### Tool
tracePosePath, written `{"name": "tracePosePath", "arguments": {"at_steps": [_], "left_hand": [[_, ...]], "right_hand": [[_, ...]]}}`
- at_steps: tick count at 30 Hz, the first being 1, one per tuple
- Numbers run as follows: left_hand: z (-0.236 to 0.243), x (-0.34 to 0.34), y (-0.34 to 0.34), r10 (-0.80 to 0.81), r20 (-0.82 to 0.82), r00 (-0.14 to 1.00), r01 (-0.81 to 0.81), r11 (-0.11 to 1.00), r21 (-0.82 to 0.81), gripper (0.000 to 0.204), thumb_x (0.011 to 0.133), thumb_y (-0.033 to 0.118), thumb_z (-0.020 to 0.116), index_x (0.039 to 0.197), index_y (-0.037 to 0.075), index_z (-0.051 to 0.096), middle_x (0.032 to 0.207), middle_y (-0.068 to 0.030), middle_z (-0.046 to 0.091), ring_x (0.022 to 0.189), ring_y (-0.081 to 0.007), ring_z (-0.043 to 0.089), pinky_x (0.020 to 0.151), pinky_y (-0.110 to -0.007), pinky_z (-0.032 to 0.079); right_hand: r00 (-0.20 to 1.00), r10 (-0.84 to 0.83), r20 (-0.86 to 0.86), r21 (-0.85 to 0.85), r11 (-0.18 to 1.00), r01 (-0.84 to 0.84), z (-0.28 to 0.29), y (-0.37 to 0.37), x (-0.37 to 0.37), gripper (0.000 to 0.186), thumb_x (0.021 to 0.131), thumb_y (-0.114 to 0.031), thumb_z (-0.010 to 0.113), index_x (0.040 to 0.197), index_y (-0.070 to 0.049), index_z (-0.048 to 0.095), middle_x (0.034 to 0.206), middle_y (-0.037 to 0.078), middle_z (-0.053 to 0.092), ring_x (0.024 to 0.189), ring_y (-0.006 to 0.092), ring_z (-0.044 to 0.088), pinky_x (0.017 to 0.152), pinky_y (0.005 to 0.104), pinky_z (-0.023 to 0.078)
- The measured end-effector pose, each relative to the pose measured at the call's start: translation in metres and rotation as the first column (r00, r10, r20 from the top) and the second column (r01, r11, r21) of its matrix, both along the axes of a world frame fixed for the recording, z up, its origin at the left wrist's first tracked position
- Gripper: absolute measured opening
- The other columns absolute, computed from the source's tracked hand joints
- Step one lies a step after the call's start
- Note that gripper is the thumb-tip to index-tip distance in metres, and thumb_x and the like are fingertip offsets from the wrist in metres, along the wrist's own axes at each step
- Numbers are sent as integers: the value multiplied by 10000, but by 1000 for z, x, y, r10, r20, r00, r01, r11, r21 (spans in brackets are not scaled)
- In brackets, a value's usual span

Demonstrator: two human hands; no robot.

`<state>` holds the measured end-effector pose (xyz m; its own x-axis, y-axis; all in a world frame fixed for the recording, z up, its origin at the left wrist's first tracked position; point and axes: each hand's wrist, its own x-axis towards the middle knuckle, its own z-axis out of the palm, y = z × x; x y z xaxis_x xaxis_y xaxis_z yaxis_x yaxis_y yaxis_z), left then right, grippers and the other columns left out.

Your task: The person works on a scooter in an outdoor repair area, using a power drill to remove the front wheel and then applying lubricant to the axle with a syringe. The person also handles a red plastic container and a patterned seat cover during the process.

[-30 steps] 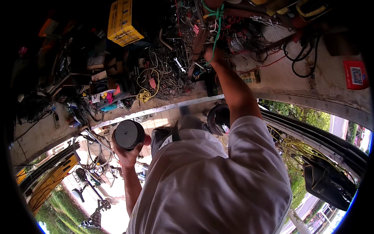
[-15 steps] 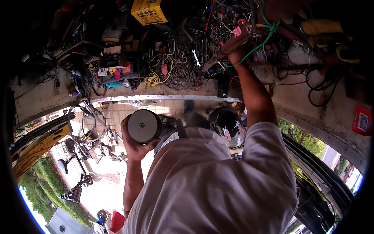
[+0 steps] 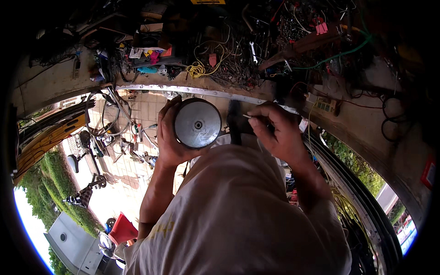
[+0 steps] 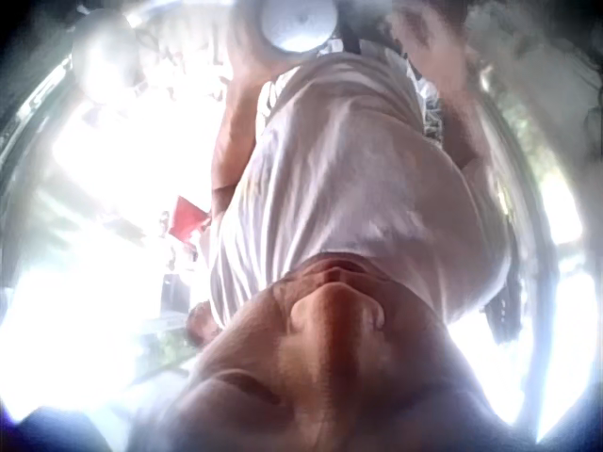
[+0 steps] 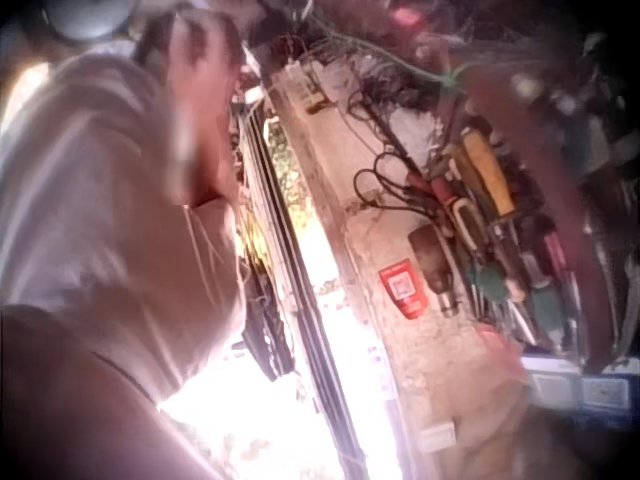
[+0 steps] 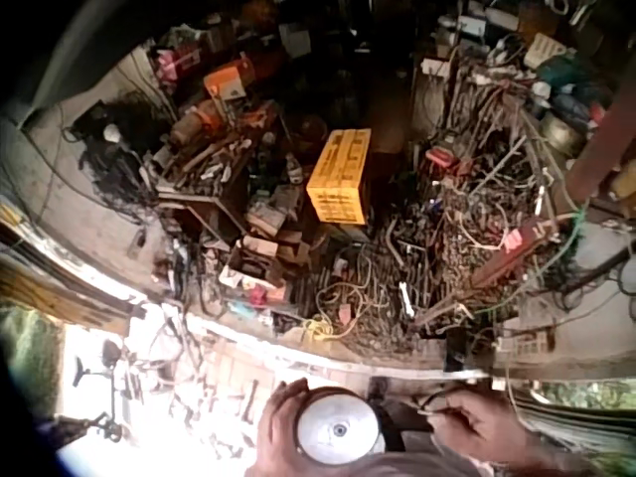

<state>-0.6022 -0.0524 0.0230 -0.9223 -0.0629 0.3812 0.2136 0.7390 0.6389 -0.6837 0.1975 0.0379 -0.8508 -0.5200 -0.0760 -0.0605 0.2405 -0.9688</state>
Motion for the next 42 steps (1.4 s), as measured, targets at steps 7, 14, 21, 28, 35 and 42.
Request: {"name": "tracePosePath", "arguments": {"at_steps": [7, 14, 21, 28, 35, 42], "left_hand": [[6, -9, 8, -51, -42, 998, 47, 994, -98, 885, 567, 387, 840, 1253, 30, 411, 1222, -148, 510, 1155, -331, 505, 986, -535, 387], [16, -2, -5, -21, 35, 999, 28, 981, -194, 849, 574, 381, 832, 1233, 27, 432, 1198, -183, 529, 1090, -358, 547, 949, -509, 436], [22, 3, -11, 38, 35, 999, -32, 986, -163, 855, 550, 375, 834, 1227, 26, 446, 1197, -182, 527, 1096, -361, 540, 955, -505, 433], [19, 4, -14, 52, 24, 998, -47, 984, -172, 854, 543, 344, 832, 1231, 25, 438, 1191, -183, 527, 1096, -360, 539, 973, -510, 415], [11, 10, -12, 13, 55, 998, -3, 983, -184, 850, 540, 394, 787, 1230, 18, 461, 1199, -144, 514, 1183, -321, 482, 1024, -520, 328], [11, 16, -10, 61, 74, 995, -50, 989, -136, 853, 525, 367, 794, 1237, 34, 462, 1193, -138, 512, 1178, -311, 482, 1020, -508, 324]], "right_hand": [[860, 337, -383, 248, 934, -256, 25, -49, -1, 233, 793, -115, 678, 988, -69, 559, 925, 81, 597, 761, 259, 626, 642, 363, 518], [739, 521, -427, 477, 824, -305, 39, -63, -7, 237, 786, -109, 691, 997, -83, 586, 979, 78, 595, 772, 261, 633, 643, 360, 530], [824, 451, -343, 366, 872, -325, 30, -72, -10, 239, 786, -104, 695, 1008, -88, 610, 966, 74, 592, 786, 266, 632, 647, 359, 524], [693, 534, -484, 492, 821, -289, 42, -77, -6, 151, 789, -136, 659, 907, -81, 584, 891, 40, 553, 762, 215, 612, 642, 334, 513], [527, 735, -427, 639, 657, -399, 54, -85, -18, 82, 719, -77, 570, 759, -46, 506, 768, 75, 522, 681, 231, 615, 580, 339, 507], [607, 690, -395, 552, 706, -443, 45, -84, -16, 211, 779, -102, 674, 960, -54, 576, 885, 92, 582, 714, 285, 624, 615, 373, 519]]}}
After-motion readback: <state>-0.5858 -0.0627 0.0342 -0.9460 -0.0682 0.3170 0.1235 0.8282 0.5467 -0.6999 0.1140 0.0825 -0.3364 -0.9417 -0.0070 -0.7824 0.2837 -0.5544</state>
